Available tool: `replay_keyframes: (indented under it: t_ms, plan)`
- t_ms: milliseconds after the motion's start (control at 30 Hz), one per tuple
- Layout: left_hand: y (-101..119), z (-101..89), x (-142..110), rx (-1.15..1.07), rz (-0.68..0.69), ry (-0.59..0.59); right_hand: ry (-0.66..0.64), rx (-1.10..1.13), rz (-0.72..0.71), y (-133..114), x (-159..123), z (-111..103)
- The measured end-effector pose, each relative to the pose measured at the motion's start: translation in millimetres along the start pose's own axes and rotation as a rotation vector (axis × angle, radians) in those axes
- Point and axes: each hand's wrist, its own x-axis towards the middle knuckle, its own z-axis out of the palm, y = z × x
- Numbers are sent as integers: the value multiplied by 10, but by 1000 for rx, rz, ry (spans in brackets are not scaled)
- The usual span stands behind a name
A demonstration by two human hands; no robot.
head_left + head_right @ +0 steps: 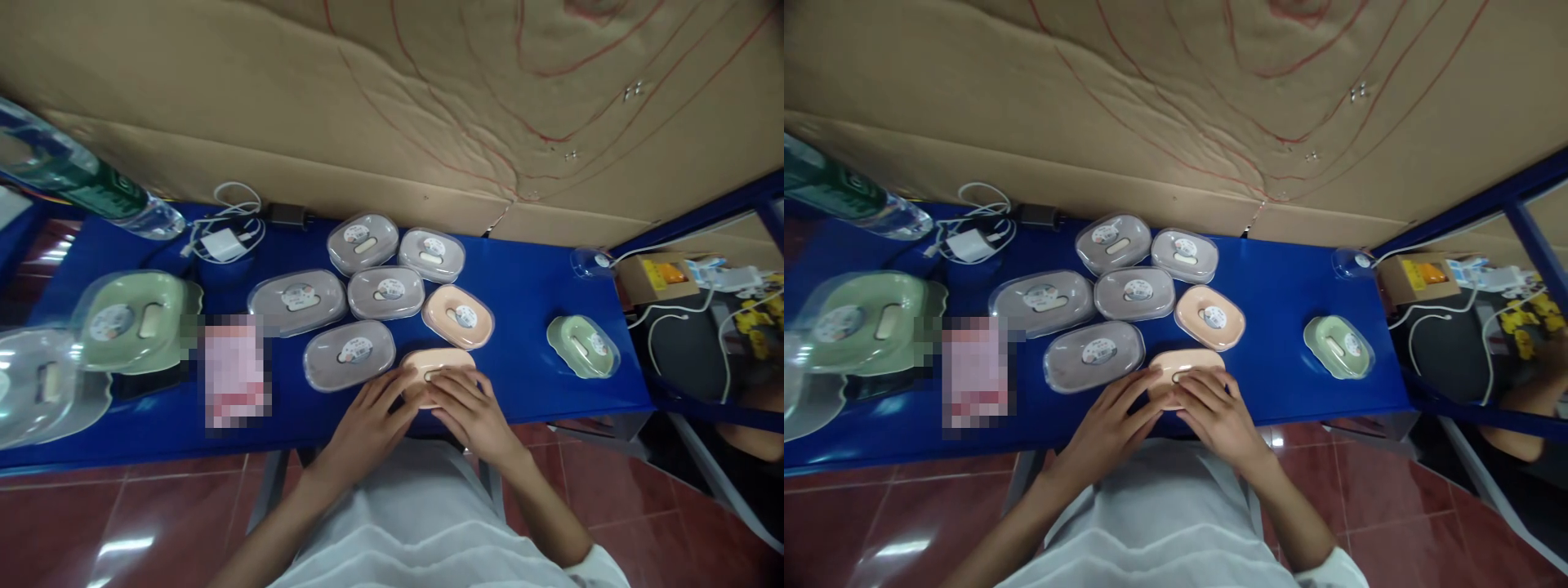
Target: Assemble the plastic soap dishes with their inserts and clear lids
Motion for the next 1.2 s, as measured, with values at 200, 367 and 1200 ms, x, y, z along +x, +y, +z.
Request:
replay_keyframes:
  t_ms: [200,367,1200]
  plan:
    - [-19,100,-73,31,-20,-23,47,-18,-27,298,-103,-225]
    - [7,139,-97,56,-34,-15,130,-280,555,1479,220,-1169]
    - [37,144,-104,35,-131,176,-83,-275,374,2044,527,-750]
